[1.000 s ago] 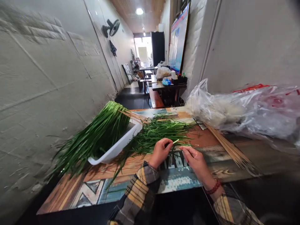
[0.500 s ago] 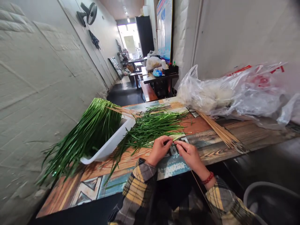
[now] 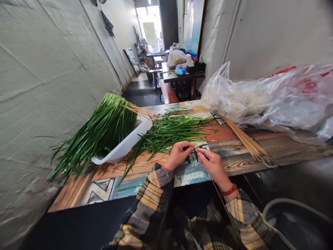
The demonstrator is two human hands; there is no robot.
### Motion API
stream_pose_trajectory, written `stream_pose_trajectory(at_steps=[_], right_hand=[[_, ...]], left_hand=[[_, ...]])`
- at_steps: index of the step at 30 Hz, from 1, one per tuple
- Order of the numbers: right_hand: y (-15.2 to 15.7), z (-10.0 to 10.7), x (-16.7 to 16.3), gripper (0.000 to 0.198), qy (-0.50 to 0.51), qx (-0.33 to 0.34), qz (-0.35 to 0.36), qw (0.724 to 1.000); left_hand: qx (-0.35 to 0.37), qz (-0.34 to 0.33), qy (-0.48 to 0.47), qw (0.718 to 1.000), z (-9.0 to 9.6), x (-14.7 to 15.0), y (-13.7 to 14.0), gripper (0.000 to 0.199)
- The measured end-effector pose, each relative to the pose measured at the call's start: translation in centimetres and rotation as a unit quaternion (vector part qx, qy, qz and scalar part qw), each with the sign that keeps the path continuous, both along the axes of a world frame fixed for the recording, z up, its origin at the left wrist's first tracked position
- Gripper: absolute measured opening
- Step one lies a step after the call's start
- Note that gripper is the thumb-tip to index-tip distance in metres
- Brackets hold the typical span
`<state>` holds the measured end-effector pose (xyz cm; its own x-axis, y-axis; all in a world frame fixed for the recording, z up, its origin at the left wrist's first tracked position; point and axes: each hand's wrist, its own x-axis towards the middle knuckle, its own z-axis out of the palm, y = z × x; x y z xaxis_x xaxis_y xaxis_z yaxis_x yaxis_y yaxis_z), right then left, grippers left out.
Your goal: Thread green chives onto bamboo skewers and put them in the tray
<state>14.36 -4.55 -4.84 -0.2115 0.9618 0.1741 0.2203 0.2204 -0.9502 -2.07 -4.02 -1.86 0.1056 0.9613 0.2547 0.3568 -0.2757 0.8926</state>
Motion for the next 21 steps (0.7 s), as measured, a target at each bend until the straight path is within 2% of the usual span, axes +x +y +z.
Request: stream_pose_trajectory(at_steps=[9, 15, 21], right_hand=[[-0.04, -0.25, 0.18, 0.035, -0.009, 0.015, 0.002, 1.0], [-0.08, -0.42, 0.37, 0.035, -0.011, 0.023, 0.002, 1.0], [0.0, -0.52, 0.41, 0.035, -0.006, 0.012, 0.0, 1.0]], left_hand=[[0.001, -0.011, 0.007, 1.0, 0.75, -0.2, -0.25, 0.016], [-0.003, -0.013, -0.012, 1.0, 0.58, -0.25, -0.2, 0.017], [0.011, -0.01, 0.014, 1.0, 0.48, -0.28, -0.21, 0.016]])
